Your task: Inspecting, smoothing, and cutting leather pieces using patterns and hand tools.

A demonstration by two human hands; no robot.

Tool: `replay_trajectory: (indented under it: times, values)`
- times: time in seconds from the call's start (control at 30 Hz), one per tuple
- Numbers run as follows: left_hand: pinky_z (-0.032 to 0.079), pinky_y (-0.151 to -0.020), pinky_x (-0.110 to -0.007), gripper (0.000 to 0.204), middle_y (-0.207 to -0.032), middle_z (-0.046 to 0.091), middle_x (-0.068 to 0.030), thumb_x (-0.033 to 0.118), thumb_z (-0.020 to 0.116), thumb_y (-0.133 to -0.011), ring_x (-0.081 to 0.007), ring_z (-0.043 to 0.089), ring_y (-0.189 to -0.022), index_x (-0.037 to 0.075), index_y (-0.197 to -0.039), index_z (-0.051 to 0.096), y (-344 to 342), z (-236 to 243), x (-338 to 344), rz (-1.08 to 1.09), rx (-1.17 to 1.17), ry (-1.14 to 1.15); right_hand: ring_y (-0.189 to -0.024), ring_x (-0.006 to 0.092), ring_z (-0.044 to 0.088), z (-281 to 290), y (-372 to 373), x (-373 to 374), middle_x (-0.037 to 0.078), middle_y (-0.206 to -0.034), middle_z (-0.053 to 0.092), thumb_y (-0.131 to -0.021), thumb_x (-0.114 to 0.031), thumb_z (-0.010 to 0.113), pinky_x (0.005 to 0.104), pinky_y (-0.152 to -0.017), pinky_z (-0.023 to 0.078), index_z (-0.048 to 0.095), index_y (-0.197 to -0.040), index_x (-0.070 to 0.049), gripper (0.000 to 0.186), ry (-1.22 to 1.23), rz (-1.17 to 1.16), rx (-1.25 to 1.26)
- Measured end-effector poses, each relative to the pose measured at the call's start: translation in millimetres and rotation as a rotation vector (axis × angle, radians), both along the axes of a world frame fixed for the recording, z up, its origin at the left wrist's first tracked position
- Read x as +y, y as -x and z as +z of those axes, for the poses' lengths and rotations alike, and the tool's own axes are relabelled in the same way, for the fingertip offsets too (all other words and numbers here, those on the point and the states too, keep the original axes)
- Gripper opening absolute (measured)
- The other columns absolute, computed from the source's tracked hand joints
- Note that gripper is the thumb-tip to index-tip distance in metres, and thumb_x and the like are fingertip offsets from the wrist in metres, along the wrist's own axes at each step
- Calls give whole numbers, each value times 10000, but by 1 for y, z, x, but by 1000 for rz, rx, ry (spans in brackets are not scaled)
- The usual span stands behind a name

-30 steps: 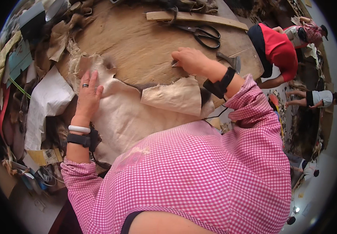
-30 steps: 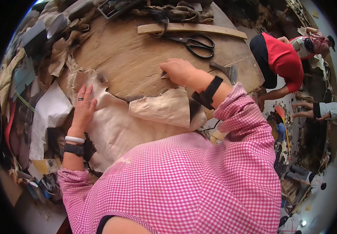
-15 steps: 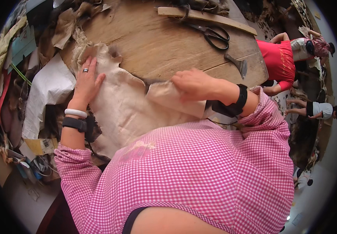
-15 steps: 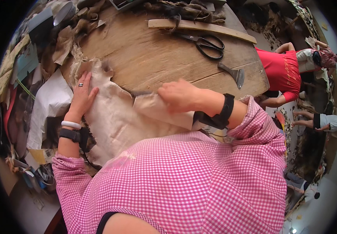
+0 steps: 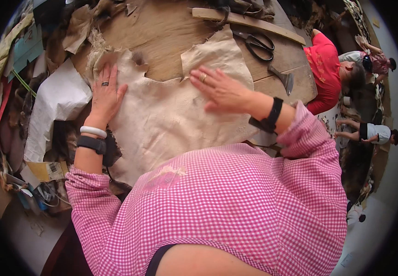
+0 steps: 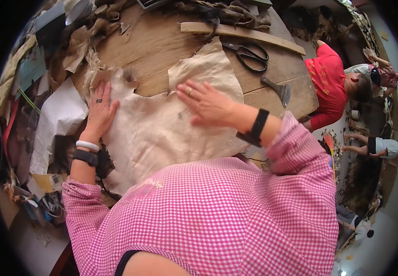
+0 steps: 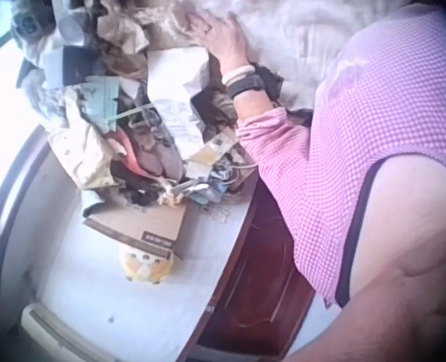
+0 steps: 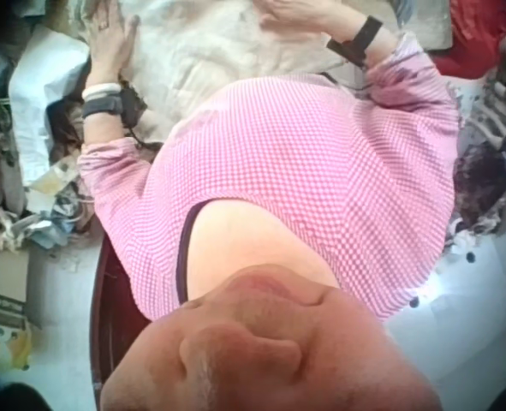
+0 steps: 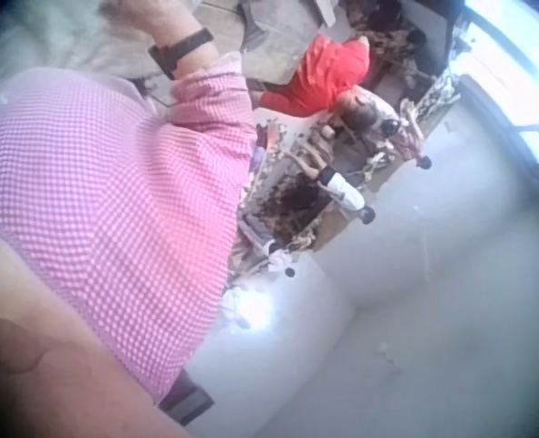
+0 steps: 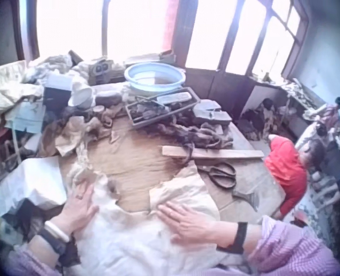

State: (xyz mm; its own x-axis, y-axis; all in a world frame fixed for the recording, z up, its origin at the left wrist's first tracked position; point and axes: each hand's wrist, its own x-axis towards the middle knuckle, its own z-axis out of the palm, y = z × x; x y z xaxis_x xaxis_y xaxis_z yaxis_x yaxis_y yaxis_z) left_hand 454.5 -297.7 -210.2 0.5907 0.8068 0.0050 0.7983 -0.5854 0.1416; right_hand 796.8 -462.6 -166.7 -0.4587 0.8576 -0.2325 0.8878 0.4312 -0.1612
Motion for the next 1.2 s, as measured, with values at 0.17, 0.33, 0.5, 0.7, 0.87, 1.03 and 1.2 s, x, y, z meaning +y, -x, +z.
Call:
replay_trajectory:
  times: [0.17, 0.33, 0.5, 0.7, 0.87, 1.03, 1.2]
  values:
    - [191, -1151, -518, 746, -1587, 162, -138, 486, 503, -933, -340, 160, -1455, 136, -1522, 206, 4, 1, 27, -48, 53, 30, -1472, 283, 128, -11, -13, 57, 106, -1598, 128, -881, -523, 556, 482, -1171, 209, 152, -1532, -92, 880, -24, -39, -29]
    - [328, -1086, -480, 729, -1517, 301, -164, 358, 639, -878, -369, 309, -1373, 90, -1464, 299, -8, 24, 47, 1, -48, 190, -1368, 292, 350, -1, -18, 87, 133, -1469, 386, -859, -275, 630, 385, -1092, 357, 323, -1463, -58, 712, -105, -139, -33]
    - [439, -972, -440, 680, -1345, 477, -212, 230, 721, -815, -396, 527, -1162, 45, -1377, 386, -5, 26, 61, 39, -225, -314, -1087, 314, 591, 47, -38, 81, 121, -1201, 556, -811, -204, 695, 408, -873, 506, 534, -1263, -102, 490, -95, -513, -119]
    - [479, -881, -478, 555, -1166, 585, -240, 194, 733, -786, -394, 588, -1078, 49, -1250, 464, -20, 31, 64, 355, -115, -43, -929, 351, 635, 16, -58, 76, 144, -1047, 578, -778, -229, 708, 443, -755, 525, 571, -1014, -70, 317, -69, -516, -71]
    - [504, -790, -504, 283, -986, 653, -206, 163, 638, -828, -421, 633, -941, 58, -1058, 510, -10, 56, 42, 317, -62, -156, -896, 358, 642, 18, -59, 65, 141, -954, 616, -804, -202, 660, 448, -728, 520, 594, -931, -78, 189, -133, -442, -55]
    - [516, -723, -493, 292, -890, 667, -216, 194, 636, -833, -422, 647, -857, 83, -1090, 550, 33, 115, 6, 376, -177, -348, -854, 357, 628, 65, -57, 34, 107, -903, 624, -823, -183, 621, 453, -700, 493, 575, -906, -100, 126, -399, -489, 31]
    - [510, -722, -440, 387, -906, 687, -188, 196, 650, -845, -383, 653, -883, 138, -1224, 594, 52, 185, 0, 352, -287, -358, -863, 371, 611, 119, -51, 46, 156, -868, 626, -823, -156, 618, 448, -714, 463, 572, -894, -63, 126, -579, -331, 192]
